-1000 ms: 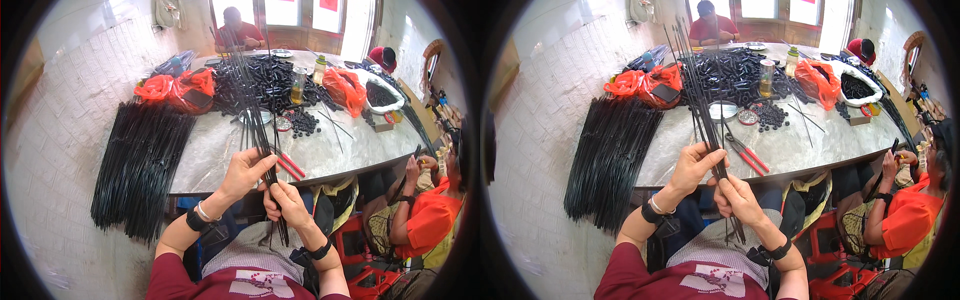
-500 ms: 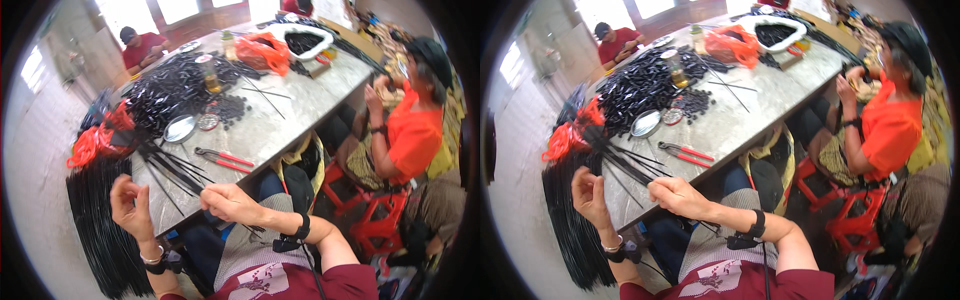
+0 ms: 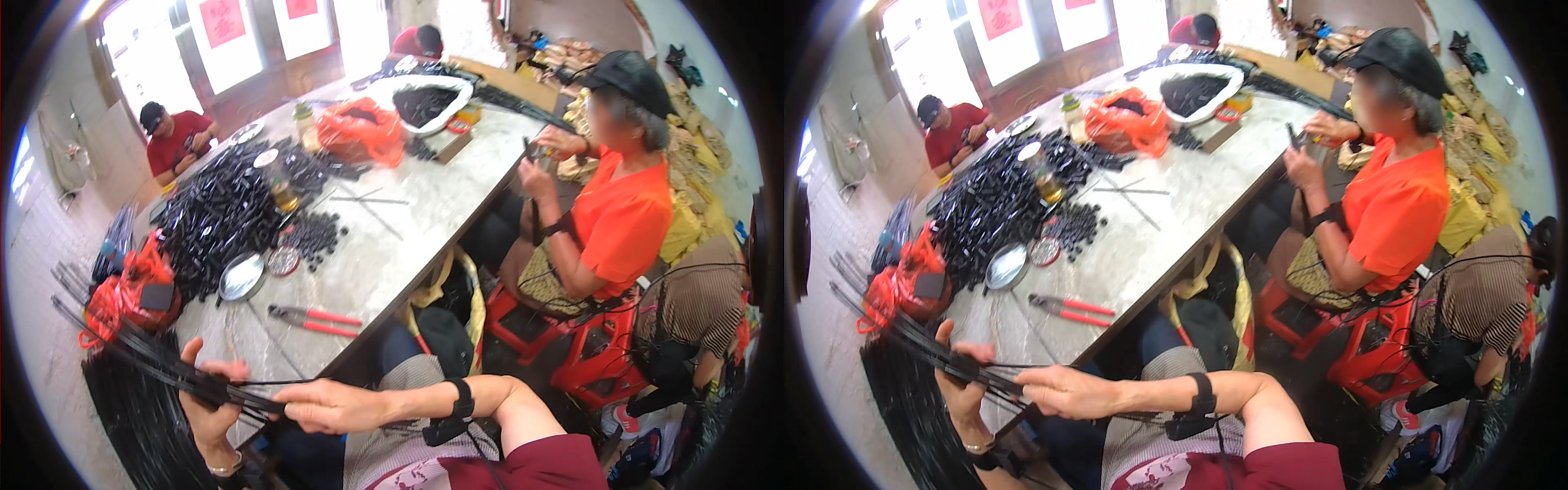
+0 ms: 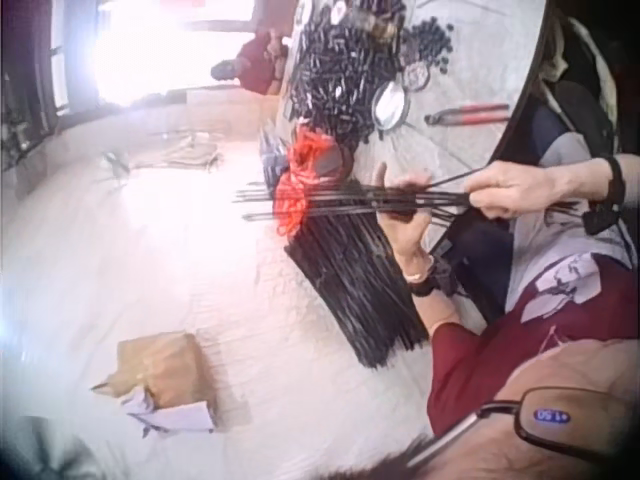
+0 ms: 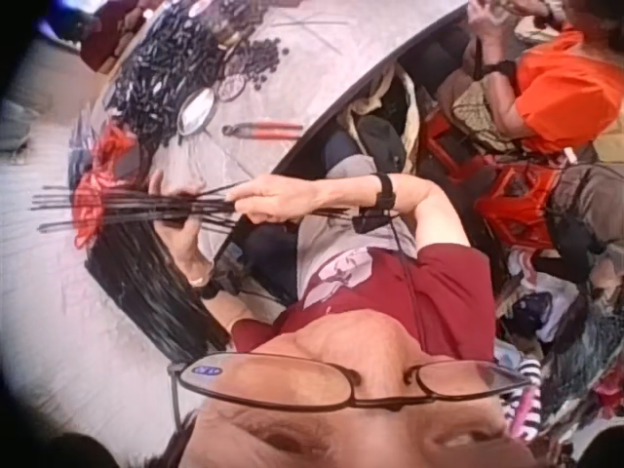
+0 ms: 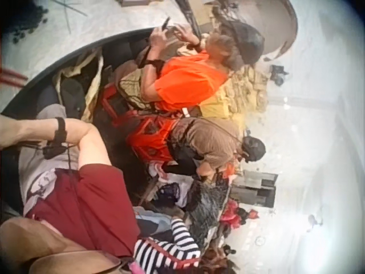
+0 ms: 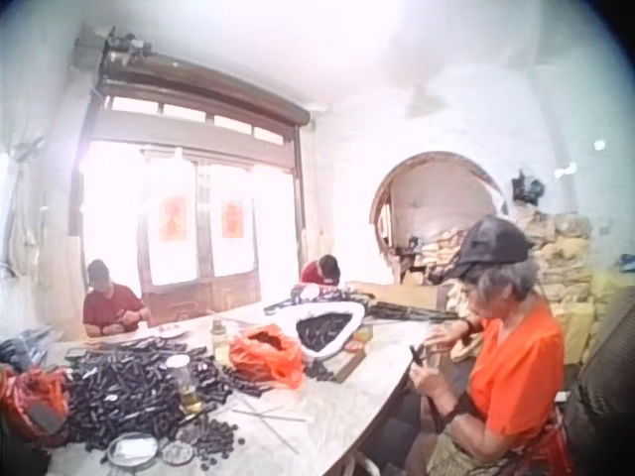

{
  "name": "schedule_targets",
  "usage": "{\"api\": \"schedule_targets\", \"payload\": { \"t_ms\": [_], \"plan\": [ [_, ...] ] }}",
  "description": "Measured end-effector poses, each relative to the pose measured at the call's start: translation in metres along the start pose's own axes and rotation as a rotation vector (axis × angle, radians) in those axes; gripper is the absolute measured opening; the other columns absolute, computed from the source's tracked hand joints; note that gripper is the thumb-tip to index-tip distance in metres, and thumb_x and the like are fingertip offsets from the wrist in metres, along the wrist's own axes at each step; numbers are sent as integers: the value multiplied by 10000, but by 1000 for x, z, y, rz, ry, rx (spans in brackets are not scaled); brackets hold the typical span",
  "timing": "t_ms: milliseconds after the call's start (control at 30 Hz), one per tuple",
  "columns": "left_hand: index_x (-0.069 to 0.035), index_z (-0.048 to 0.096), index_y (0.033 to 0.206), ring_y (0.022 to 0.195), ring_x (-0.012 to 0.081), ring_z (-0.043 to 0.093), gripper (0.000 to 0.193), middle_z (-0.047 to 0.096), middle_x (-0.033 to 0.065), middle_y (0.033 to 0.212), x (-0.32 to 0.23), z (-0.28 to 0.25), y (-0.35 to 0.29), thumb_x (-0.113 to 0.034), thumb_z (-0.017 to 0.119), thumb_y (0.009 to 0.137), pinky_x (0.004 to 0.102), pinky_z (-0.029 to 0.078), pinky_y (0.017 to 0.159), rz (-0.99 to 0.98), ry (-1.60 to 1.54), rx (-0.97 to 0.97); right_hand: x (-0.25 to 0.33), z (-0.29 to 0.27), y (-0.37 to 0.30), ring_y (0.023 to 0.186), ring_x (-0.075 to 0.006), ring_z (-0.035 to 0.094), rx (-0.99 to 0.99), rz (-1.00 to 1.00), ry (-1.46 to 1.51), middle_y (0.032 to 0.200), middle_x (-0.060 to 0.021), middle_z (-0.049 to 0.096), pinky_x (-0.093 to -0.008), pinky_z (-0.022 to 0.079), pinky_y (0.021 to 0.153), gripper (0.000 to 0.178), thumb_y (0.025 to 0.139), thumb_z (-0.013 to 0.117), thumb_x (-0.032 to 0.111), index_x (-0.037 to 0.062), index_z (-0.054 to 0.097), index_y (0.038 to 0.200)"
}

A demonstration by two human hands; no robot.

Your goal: Manually assemble umbrella frame components by attaching tips to ribs using pliers and small parts.

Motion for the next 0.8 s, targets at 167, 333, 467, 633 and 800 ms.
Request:
{"api": "schedule_targets", "payload": {
  "t_ms": [167,333,467,633,800],
  "plan": [
    [-33,271,1448,617,138,587,840,581,52,762,0,4,4,-12,735,749,275,494,606,-48,46,-26,-3,6,-2,461,-41,365,-1,77,30,618,31,425,-203,299,394,261,979,400,244,19,520,1036],
    [41,608,1094,688,131,628,274,646,89,769,-19,-24,-1,-49,675,844,229,481,650,142,267,-373,8,9,-8,461,-37,377,-93,168,121,640,23,456,-198,294,381,239,991,414,239,29,526,1018],
    [45,652,965,870,194,661,124,696,153,903,-40,-4,-9,-48,630,885,298,489,818,204,326,-282,-4,21,-1,529,-55,459,29,130,-32,729,-9,543,-202,380,445,325,979,413,176,19,485,1255],
    [31,556,1182,929,221,665,303,685,171,991,-39,-14,-28,-169,563,954,319,489,865,31,165,-198,8,37,7,616,-54,465,-61,12,-162,805,-4,558,-202,405,545,361,994,401,155,26,444,1328],
    [23,600,1166,1025,204,641,245,677,161,1102,-40,-1,-18,-77,536,952,314,462,927,68,70,-215,3,36,3,590,-56,491,-35,189,-183,763,-16,573,-193,415,522,254,1006,418,206,18,573,1077]
  ]
}}
Point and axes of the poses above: each hand's wrist, its own y-axis towards the middle knuckle, its own z-axis out of the palm, x = y × z, the point moved 9 cm from there along y, towards the middle knuckle
